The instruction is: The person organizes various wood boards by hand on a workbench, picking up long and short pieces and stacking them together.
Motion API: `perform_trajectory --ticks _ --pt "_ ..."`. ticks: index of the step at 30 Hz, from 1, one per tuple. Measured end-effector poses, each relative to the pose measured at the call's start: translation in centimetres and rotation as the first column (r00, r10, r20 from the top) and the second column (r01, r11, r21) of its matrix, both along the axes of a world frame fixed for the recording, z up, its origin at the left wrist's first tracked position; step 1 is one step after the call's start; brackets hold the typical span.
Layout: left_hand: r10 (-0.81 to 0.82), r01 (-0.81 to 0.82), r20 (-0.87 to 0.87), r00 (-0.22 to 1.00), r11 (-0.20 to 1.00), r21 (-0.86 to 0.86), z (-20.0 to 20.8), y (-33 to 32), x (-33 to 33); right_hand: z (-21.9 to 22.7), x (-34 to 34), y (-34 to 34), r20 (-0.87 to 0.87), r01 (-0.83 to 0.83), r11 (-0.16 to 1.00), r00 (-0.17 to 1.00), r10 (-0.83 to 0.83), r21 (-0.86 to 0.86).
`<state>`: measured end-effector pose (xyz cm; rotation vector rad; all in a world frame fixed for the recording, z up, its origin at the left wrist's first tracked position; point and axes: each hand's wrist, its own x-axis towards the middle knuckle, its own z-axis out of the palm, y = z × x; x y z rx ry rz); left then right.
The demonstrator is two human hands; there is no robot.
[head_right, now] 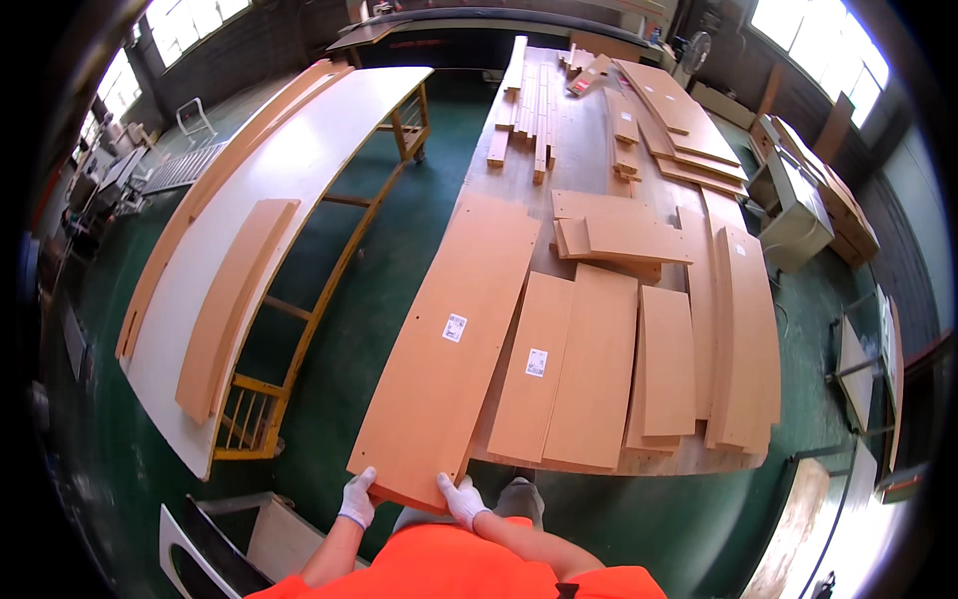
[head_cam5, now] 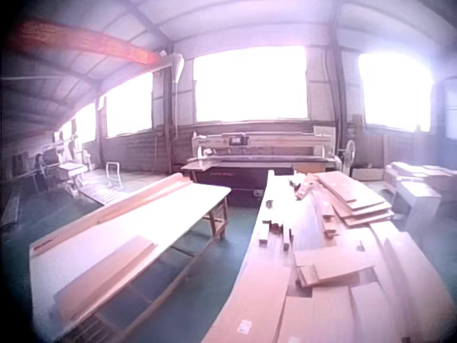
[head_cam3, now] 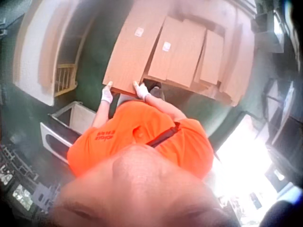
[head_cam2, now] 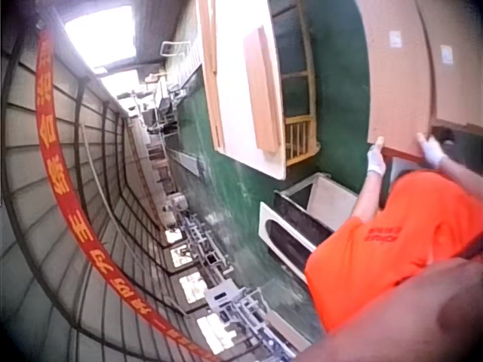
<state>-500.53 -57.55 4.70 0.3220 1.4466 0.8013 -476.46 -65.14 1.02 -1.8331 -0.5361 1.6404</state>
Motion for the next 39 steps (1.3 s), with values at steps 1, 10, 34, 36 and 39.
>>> perform_trajectory --ticks 1,10,34,36,39 --pt "-0.073 0.073 -0.031 0.997 0.997 0.023 3.2 0.8 -0.6 1.4 -1.0 0.1 -0.054 0.007 1.0 0.999 -0.008 -0.003" --pt "-0.431 0.844 -0.758 0.49 0.451 0.29 11.7 2.3 3.3 2.5 -0.9 4.4 -0.557 0.483 0.83 0.623 -0.549 -0.278" --pt "-0.361 0.878 -0.856 0.37 -0.167 0.449 8.6 5.0 9.8 14.9 1.7 -0.2 0.631 -0.3 0.923 0.771 0.087 0.239" --pt "-0.283 0.871 -0.879 0.384 -0.205 0.446 8.0 5.4 10.2 13.9 2.3 -0.2 0.647 -0.317 0.907 0.759 0.069 0.276" --pt "-0.285 0.908 -0.888 0.361 -0.111 0.405 7.6 4.6 10.0 14.7 1.9 0.0 0.63 -0.289 0.93 0.772 0.085 0.228"
